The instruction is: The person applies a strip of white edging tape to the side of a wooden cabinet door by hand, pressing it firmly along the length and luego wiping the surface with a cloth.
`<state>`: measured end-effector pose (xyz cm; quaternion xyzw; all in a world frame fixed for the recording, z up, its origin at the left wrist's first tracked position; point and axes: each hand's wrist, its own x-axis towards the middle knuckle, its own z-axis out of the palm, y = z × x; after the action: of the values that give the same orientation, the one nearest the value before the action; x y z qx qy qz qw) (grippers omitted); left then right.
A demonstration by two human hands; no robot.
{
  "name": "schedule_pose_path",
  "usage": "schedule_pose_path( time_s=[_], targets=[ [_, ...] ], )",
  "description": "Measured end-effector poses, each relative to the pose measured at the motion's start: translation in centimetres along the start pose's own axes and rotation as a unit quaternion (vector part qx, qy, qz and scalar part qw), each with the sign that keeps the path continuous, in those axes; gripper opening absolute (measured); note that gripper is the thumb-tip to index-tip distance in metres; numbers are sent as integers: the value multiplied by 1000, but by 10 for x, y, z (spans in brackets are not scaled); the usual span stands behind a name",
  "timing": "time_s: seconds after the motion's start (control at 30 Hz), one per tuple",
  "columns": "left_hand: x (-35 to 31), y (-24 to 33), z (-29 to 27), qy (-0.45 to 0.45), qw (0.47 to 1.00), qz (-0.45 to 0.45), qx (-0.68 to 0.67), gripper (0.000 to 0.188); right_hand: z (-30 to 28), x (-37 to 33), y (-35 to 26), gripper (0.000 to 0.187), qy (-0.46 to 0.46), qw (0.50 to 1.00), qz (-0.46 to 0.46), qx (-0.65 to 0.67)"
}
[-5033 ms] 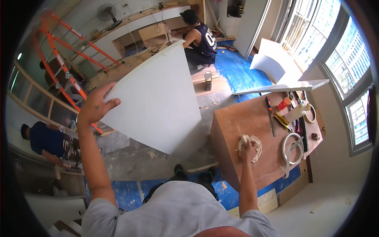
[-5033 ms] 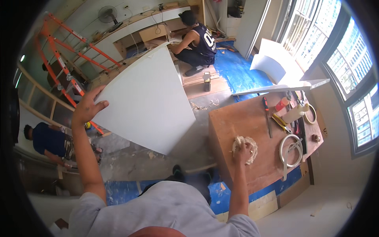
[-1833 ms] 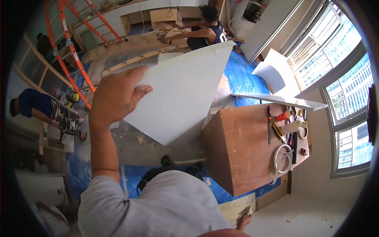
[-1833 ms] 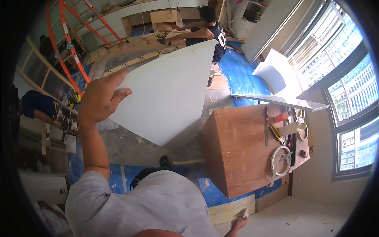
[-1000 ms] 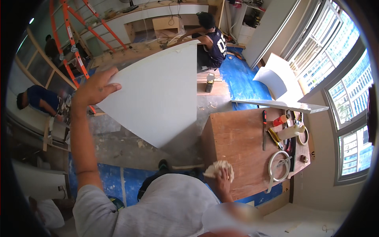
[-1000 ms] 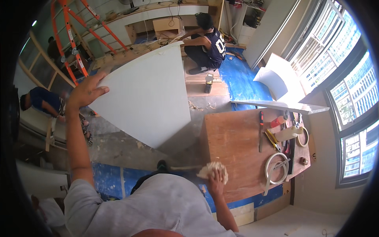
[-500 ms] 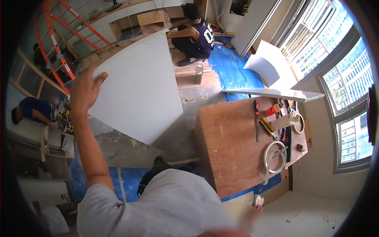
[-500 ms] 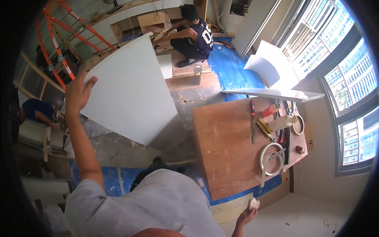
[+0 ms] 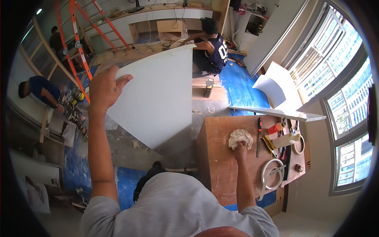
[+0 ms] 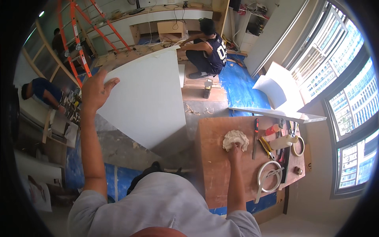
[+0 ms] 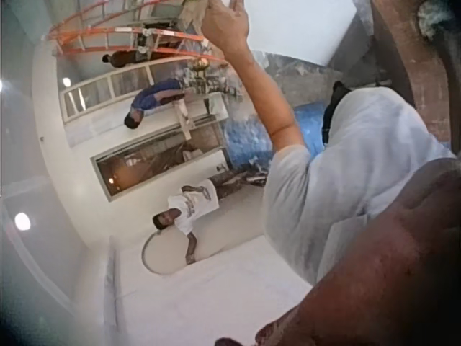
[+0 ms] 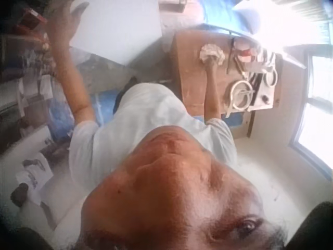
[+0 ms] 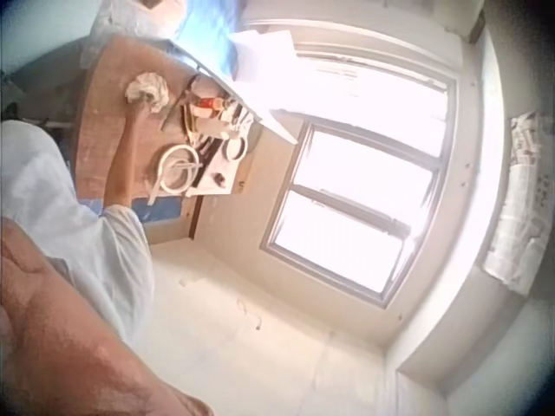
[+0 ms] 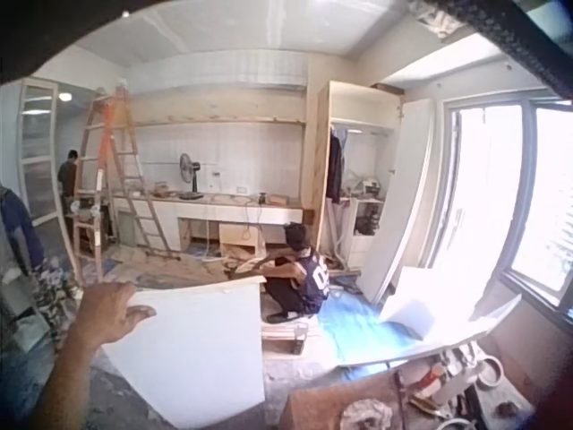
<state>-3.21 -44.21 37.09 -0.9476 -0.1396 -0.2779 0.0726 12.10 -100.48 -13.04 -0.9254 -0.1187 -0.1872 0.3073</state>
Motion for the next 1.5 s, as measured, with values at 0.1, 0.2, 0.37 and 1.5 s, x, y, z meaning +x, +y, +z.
schedule_pose_path(
  time_s=[0.1,0.2,0.37,1.5],
  targets=[
    [-14,-6,1,10,1000,-4,1,55,-2,16,3,34,-4,996,-75,-58],
    [-21,-1,-7,3,1000,-23,1,55,-35,32,-13,37,14,1000,-14,-17],
    [-22,3,-3,30,999,14,9,55,-63,13,-1,44,-25,964,213,155],
    [-27,6,-5,49,998,21,20,54,-23,-96,-134,20,-242,793,301,472]
  ],
)
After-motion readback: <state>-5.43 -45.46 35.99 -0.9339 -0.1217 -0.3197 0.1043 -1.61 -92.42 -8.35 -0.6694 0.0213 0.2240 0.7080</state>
